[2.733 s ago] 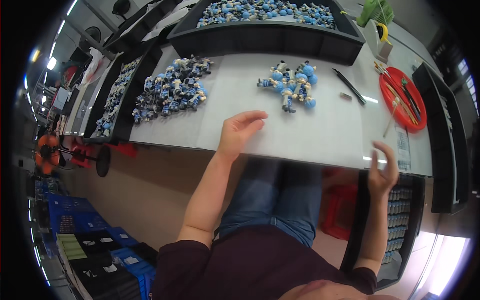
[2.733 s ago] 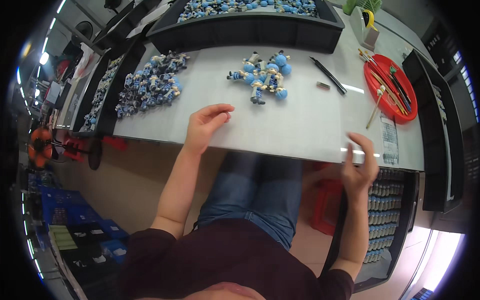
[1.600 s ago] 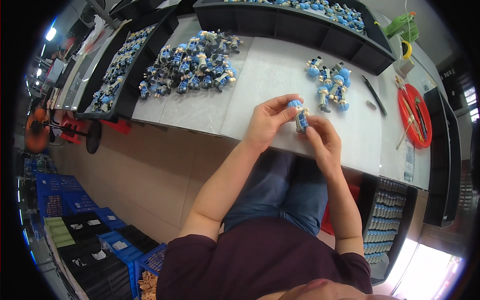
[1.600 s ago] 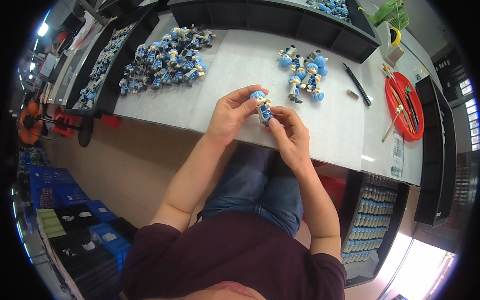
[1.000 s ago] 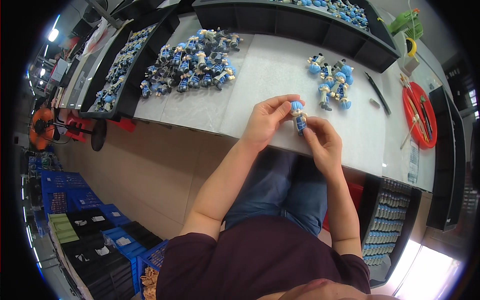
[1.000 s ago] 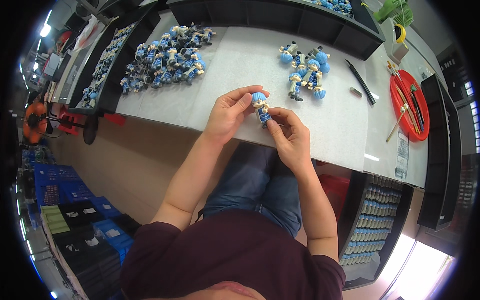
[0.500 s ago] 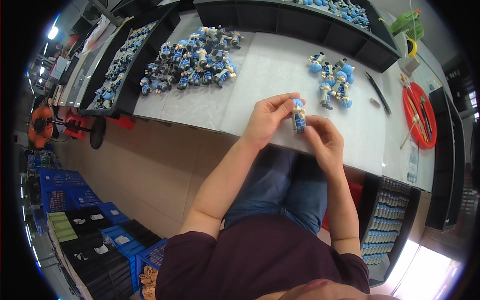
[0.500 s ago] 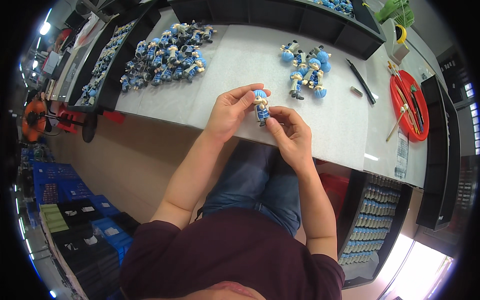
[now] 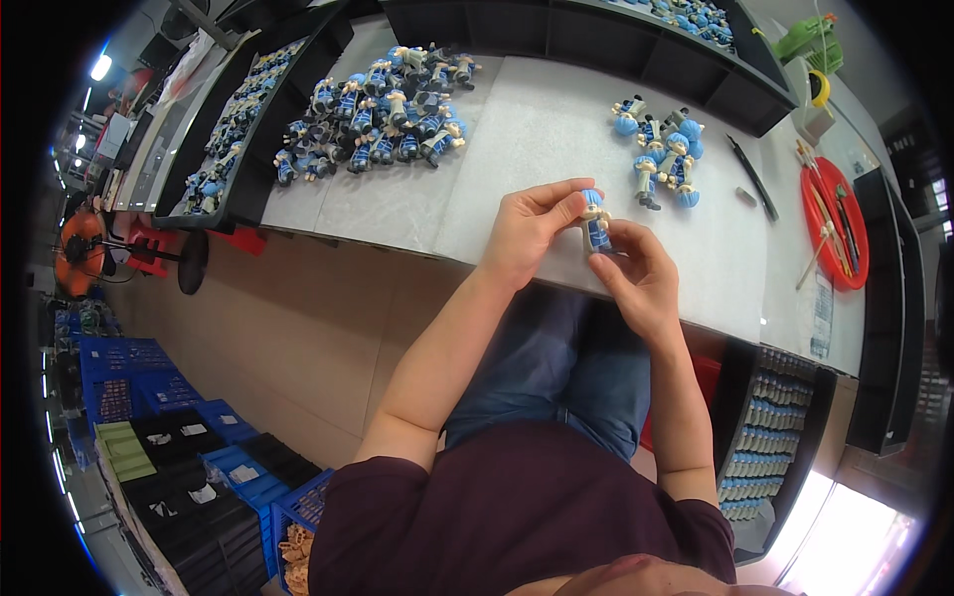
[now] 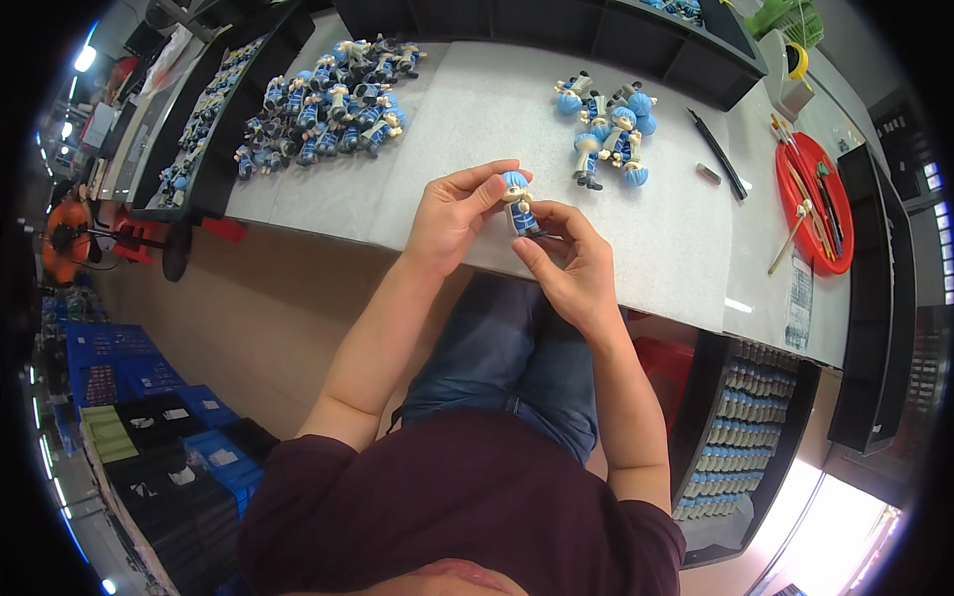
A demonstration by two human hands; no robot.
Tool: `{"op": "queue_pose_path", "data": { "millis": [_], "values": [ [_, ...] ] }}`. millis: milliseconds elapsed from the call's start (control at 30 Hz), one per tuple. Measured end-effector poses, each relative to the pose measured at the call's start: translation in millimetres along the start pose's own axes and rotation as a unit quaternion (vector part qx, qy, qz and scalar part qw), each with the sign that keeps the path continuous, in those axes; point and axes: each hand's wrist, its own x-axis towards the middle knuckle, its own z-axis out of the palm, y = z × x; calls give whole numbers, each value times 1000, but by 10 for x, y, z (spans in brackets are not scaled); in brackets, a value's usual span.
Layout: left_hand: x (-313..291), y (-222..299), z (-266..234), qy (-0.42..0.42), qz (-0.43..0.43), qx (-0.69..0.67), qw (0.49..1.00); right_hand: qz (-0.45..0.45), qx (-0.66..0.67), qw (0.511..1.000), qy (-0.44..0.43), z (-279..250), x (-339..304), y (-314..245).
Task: The person assembles small blue and white figurines by hand at a white table. They pick up a figurine body and a separate head, attach the head to the body, and then place the completed figurine into a black tray with rows of similar items. The process is repeated continuously throughout the video.
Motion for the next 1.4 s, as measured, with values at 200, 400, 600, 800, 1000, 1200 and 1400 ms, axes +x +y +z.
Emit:
{"op": "queue_pose_path", "data": {
  "millis": [200,400,600,800,1000,1200,1400],
  "values": [
    [-10,17,5,-15,2,5,1000,1,10,1000,0,-12,3,21],
    [-8,41,25,-25,-4,-10,1000,2,12,1000,2,-7,1,25],
    [-6,40,17,-28,-18,-16,999,1,-6,1000,6,1,1,-8],
    [-7,30,0,-38,-7,-6,999,-7,-1,1000,6,-9,4,27],
    [-18,18,-17,-42,-2,-15,999,5,18,1000,3,-6,4,22],
    [-10,0,-31,-44,3,-20,999,3,18,1000,0,-16,8,51],
    [-11,4,-21,-38,6,-9,999,-1,19,1000,0,-9,11,38]
  ]
}}
